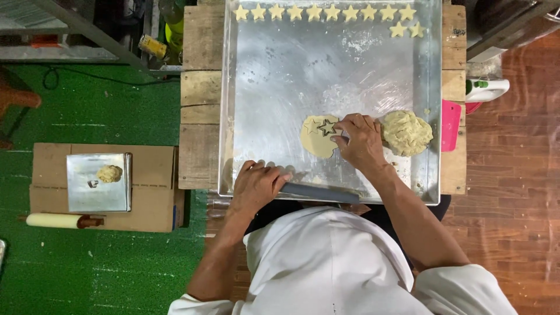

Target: Cutting star-shaped cookies from dough and arranging them on a baking tray.

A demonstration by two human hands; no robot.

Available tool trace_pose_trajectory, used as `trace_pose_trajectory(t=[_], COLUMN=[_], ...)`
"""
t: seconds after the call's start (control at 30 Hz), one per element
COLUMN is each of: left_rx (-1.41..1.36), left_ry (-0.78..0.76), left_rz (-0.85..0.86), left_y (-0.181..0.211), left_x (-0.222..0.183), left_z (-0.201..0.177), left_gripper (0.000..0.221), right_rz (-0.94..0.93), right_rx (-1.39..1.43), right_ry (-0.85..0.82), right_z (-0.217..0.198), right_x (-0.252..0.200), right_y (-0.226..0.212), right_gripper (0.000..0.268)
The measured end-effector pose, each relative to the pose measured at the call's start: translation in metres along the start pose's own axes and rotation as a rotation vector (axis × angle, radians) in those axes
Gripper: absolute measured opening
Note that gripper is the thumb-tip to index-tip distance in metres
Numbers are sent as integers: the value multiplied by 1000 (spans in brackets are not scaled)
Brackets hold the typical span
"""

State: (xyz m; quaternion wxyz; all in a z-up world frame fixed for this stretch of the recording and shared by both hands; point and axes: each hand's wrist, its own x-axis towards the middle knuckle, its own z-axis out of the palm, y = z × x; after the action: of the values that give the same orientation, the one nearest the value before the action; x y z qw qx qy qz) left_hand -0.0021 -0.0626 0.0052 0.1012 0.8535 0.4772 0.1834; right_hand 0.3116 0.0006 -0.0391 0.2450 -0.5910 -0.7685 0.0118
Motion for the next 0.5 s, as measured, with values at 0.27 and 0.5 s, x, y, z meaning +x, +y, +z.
trace_pose_trajectory(t=[0.27,0.5], left_rx=[-5,-52], left_ry=[-19,-43], left_rz=[-13,-45], left_y=[-4,-5], left_x=[0,1], left_z=[7,11], left_gripper=[35,31], right_rz=[43,42], right_rx=[-23,-27], right_ry=[58,39], right_z=[-5,1], right_x=[1,3], right_y=[-13,-13], right_gripper=[22,18])
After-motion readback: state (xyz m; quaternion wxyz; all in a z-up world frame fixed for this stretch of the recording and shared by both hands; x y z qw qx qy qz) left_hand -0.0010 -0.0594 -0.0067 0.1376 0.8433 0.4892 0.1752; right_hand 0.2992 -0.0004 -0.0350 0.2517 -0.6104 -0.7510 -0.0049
